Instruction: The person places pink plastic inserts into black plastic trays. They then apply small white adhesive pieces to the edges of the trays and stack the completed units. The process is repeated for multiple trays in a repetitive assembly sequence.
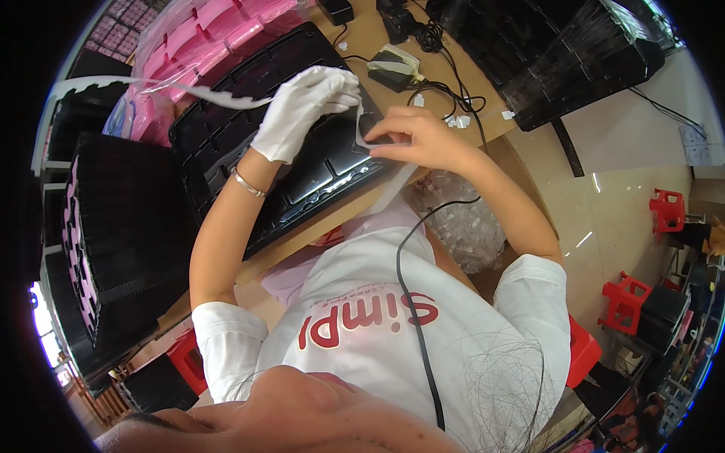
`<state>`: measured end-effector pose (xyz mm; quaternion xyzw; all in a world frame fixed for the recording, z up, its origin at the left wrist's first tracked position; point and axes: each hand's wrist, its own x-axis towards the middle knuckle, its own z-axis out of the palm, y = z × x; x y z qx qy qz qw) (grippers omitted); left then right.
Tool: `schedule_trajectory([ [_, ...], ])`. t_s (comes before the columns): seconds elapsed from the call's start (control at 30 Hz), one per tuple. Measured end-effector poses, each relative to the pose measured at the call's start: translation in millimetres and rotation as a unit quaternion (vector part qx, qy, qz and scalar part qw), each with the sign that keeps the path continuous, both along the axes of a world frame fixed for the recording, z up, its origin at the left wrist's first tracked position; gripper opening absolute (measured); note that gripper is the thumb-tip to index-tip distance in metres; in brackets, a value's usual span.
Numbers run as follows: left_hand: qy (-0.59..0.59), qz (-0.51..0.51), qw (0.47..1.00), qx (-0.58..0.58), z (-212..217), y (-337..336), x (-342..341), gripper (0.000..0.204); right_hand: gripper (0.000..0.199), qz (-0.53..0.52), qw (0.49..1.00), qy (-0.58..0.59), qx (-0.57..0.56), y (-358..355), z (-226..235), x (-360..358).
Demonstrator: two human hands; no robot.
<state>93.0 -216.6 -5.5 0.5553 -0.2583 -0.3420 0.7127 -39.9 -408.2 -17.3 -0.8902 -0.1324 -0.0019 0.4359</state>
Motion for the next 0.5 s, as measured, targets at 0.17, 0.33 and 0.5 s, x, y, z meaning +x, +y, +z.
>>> schedule_trajectory([
  [0.17, -0.045, -0.104, 0.987, 0.109, 68.9, 81.4, -21.4, 0.022, 0.016, 0.003, 0.991, -0.108, 0.079, -10.7, 11.7, 2.8],
  [0.33, -0.151, -0.201, 0.925, 0.286, 72.2, 175.8, -71.7, 0.016, 0.015, -0.030, 0.974, -0.215, 0.071, 13.0, 36.4, 80.5],
  [0.5, -0.231, -0.080, 0.893, 0.378, 61.5, 215.8, -126.4, 0.016, 0.019, 0.057, 0.891, -0.448, -0.047, 84.9, 62.8, 249.1],
])
